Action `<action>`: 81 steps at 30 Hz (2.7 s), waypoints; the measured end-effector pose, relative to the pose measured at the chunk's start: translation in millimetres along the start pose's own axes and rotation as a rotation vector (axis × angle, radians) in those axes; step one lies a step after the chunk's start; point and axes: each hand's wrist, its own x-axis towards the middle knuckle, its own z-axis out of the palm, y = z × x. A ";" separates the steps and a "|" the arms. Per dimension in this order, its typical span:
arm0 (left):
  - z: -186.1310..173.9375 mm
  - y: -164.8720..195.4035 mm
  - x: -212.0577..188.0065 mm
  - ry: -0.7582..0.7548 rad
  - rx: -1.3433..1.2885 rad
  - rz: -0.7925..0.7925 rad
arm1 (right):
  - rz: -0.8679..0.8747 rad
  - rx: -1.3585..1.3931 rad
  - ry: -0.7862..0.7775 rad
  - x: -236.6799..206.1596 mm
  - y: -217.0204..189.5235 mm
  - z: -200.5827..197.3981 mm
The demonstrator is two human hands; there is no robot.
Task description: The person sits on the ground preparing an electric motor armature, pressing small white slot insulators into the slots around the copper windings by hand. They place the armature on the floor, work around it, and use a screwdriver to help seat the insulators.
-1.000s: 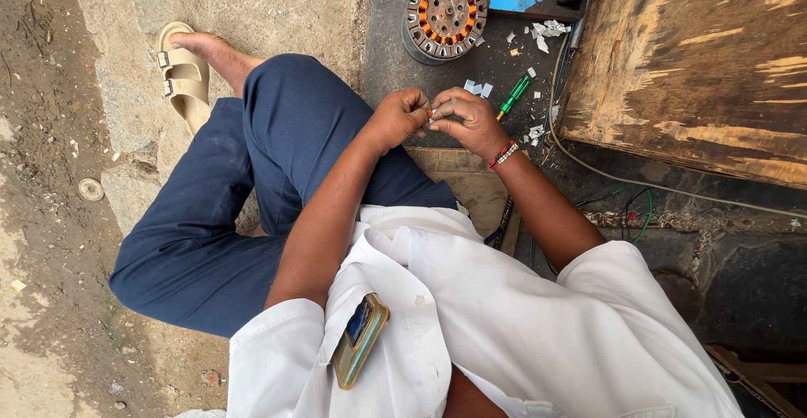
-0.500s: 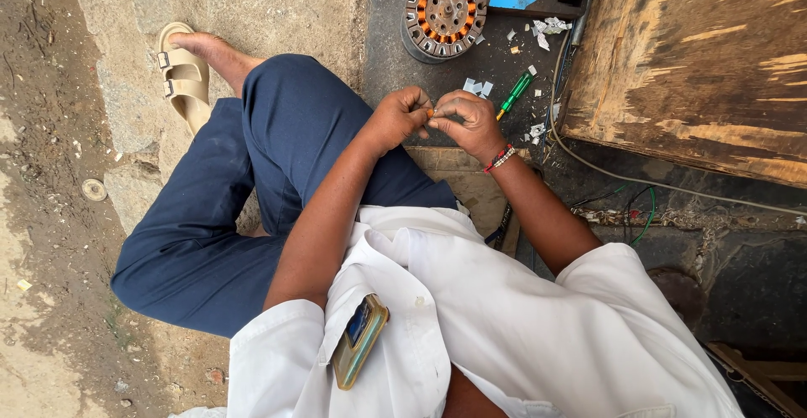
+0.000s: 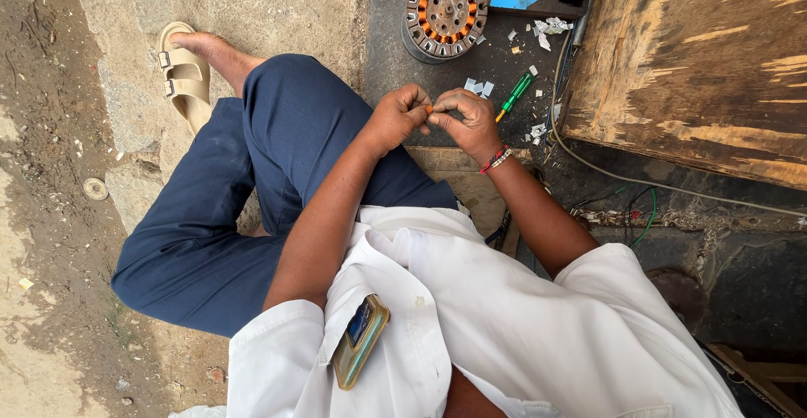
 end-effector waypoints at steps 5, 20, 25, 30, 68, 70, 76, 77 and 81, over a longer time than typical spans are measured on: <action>-0.5 -4.8 1.8 0.036 -0.001 0.017 | -0.013 0.006 0.028 3.3 3.9 4.7; -3.7 8.6 -2.8 0.026 -0.070 -0.133 | -0.071 -0.061 -0.013 4.0 -0.7 2.0; -5.0 11.5 -3.1 0.034 -0.082 -0.146 | -0.061 -0.051 0.005 6.4 -3.3 4.1; -4.1 7.3 -3.1 0.053 -0.084 -0.106 | -0.043 -0.041 0.010 6.8 -3.2 3.5; -5.9 11.4 -0.7 0.027 -0.171 -0.136 | 0.100 0.137 -0.126 4.4 -7.4 -8.8; -5.2 10.9 -0.5 0.025 -0.144 -0.119 | 0.110 0.127 -0.130 4.2 -6.1 -9.1; -2.7 6.5 0.8 0.042 -0.087 -0.094 | 0.195 0.165 -0.128 3.4 1.3 -7.5; -2.5 5.3 0.9 0.046 -0.079 -0.084 | 0.219 0.186 -0.126 1.9 2.6 -6.4; -1.7 -0.9 3.2 0.049 -0.088 -0.028 | 0.247 0.295 -0.093 -3.3 11.0 -1.4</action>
